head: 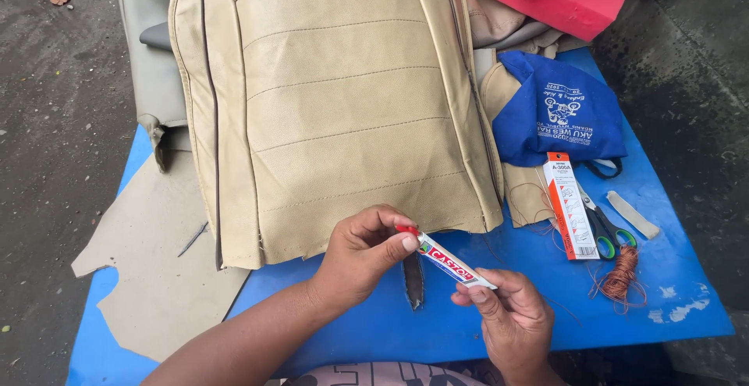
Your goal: Hand-sewing the edge of a tan leather seat cover using a needle and thread
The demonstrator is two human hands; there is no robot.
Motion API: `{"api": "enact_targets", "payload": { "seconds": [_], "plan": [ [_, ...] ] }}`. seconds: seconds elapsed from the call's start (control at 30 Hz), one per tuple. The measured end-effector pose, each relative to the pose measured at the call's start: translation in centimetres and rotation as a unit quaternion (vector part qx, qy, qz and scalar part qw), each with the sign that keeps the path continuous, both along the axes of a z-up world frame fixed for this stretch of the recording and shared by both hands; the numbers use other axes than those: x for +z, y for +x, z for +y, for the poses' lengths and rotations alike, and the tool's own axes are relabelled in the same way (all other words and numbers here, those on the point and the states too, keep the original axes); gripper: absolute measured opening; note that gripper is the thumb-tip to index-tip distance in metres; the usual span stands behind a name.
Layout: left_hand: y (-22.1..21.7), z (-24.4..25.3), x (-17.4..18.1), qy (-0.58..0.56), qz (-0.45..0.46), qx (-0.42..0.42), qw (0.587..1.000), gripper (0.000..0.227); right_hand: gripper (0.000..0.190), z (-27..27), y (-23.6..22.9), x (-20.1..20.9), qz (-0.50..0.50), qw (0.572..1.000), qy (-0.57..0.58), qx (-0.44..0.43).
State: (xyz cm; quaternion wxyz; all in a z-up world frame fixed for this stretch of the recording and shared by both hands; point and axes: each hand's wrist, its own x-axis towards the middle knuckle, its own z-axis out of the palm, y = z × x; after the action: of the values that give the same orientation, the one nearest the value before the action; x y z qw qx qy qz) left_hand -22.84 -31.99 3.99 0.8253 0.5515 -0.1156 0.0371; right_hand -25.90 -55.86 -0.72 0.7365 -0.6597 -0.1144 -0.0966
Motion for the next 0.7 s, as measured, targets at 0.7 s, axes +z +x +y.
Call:
{"api": "enact_targets", "payload": {
  "seconds": [0.7],
  "plan": [
    [-0.5, 0.2, 2.4, 0.110, -0.053, 0.095, 0.988, 0.004, 0.023, 1.0, 0.5, -1.8, 0.106, 0.985, 0.117, 0.064]
  ]
}}
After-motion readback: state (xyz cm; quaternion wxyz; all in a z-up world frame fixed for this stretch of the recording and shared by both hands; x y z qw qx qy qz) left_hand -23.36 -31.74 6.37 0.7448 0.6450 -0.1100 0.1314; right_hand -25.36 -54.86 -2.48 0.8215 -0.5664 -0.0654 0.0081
